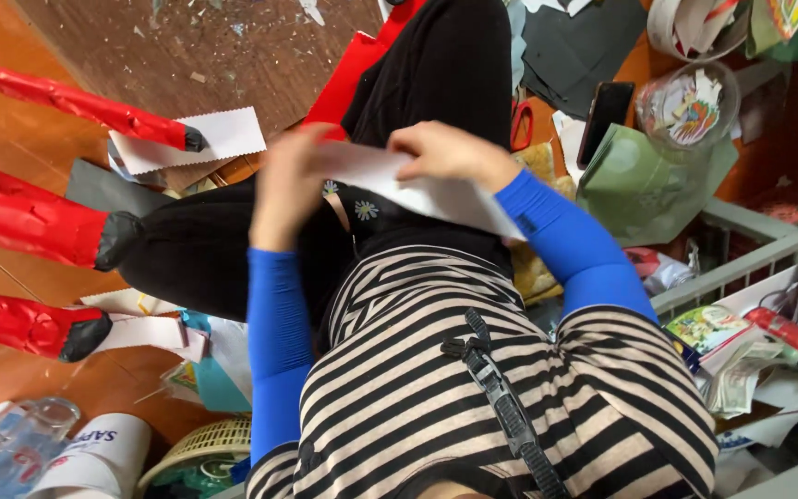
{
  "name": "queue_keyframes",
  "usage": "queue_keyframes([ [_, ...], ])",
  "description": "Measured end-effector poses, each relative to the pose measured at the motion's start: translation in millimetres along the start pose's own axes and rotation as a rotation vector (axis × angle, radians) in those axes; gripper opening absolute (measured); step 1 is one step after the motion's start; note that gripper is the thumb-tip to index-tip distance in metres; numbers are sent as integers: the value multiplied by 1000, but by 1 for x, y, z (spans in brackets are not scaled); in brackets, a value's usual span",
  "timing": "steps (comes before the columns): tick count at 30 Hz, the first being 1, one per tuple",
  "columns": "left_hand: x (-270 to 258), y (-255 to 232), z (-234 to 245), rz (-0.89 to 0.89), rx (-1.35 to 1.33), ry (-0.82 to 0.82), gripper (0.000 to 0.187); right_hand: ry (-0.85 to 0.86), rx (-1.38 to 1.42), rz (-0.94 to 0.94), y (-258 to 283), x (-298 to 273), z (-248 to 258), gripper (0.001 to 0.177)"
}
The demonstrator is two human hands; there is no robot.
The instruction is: Applying red decorative tape to the legs of a giraffe model while sitting on the floor
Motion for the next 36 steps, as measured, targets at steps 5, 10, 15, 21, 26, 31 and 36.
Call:
queue_keyframes([
  [5,-35,71,96,35,353,-459,31,156,94,-106,-62,-16,1,30],
  [10,-41,104,98,251,650,-588,38,61,221,-176,-61,-25,10,19],
  [15,-31,45,79,347,1009,-628,48,24,206,-141,-45,-22,7,18],
  [21,7,-51,-6,-174,47,-99,62,104,-9,18,47,-20,15,32],
  [26,27,-27,-34,-265,117,53,15,64,-153,118,74,-13,16,32],
  [31,10,-34,-11,-307,-73,-99,11,51,141,167,46,4,-3,23],
  [36,-14,-42,18,-71,-220,23,64,68,367,133,83,-10,10,19],
])
Point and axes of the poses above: each hand's wrist, its own x-axis towards the middle knuckle, its own z-axis out of the back of the hand, y = z × x, the point moved 7 cm from there along x, towards the middle knuckle, and after that the axes turned 3 degrees about -x, right-handed, at the moved point
